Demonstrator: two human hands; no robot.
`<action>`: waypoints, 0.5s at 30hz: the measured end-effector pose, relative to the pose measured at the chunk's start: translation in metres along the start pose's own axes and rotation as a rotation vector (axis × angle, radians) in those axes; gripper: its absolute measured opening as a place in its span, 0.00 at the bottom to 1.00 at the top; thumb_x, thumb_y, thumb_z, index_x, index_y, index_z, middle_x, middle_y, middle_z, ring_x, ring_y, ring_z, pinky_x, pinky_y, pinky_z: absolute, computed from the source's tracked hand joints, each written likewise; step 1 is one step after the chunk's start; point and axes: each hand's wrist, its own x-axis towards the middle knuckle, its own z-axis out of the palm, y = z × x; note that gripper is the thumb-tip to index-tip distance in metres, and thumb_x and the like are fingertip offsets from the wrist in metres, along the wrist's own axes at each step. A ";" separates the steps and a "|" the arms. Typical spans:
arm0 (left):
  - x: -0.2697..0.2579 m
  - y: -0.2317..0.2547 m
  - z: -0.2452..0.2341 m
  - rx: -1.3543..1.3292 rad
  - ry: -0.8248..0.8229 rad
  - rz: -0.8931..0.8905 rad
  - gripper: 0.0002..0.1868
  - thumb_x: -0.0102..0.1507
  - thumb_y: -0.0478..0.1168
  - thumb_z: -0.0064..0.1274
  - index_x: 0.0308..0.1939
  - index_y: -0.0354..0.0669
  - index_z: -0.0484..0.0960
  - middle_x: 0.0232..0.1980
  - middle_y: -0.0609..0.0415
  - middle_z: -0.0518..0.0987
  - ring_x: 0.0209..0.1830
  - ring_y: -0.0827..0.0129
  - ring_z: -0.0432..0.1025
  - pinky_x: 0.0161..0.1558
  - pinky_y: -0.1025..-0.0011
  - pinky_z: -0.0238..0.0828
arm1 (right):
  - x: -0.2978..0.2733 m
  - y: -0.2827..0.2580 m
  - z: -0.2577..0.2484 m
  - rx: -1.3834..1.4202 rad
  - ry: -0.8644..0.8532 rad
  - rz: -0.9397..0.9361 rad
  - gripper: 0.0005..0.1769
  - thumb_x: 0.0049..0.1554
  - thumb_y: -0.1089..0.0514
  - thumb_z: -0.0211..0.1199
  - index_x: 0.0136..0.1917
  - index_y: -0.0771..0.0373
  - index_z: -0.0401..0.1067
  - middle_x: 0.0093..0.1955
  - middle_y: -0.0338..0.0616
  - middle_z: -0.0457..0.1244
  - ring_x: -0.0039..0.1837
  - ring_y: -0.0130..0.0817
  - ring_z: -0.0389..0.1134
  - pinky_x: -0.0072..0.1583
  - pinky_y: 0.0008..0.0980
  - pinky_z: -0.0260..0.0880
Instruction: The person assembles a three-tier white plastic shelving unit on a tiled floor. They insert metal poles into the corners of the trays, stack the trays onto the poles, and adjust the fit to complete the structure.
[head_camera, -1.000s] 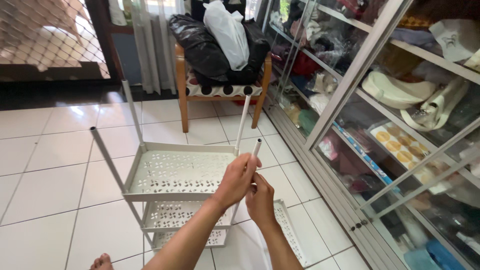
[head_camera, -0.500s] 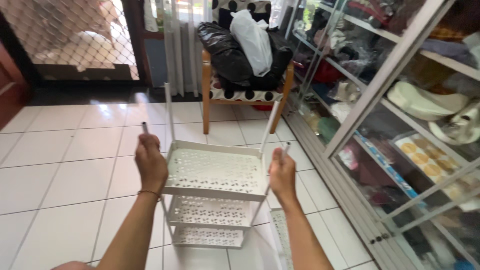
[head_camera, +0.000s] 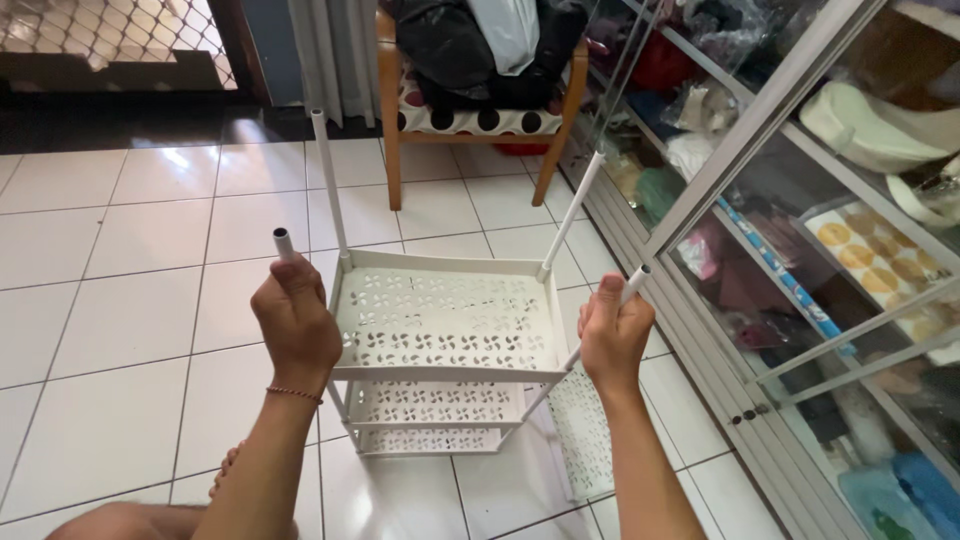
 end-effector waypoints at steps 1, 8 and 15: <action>0.002 0.000 -0.001 -0.008 -0.002 -0.005 0.37 0.76 0.64 0.21 0.25 0.40 0.64 0.19 0.61 0.60 0.20 0.76 0.54 0.25 0.72 0.50 | 0.001 0.000 0.002 0.002 -0.008 -0.012 0.33 0.67 0.33 0.45 0.30 0.56 0.49 0.21 0.30 0.45 0.24 0.21 0.48 0.27 0.27 0.48; 0.000 0.002 -0.006 -0.092 -0.027 -0.024 0.38 0.74 0.68 0.21 0.27 0.42 0.64 0.21 0.63 0.60 0.20 0.78 0.55 0.25 0.75 0.50 | -0.008 0.011 -0.009 -0.006 -0.085 -0.045 0.34 0.67 0.31 0.43 0.36 0.61 0.54 0.29 0.36 0.51 0.33 0.27 0.54 0.38 0.30 0.57; 0.002 -0.005 -0.008 -0.217 -0.054 -0.096 0.36 0.73 0.70 0.25 0.28 0.44 0.60 0.24 0.64 0.58 0.22 0.79 0.54 0.24 0.76 0.49 | -0.052 0.144 -0.068 -0.148 0.284 0.200 0.28 0.67 0.36 0.44 0.47 0.63 0.66 0.41 0.41 0.62 0.45 0.31 0.64 0.51 0.32 0.66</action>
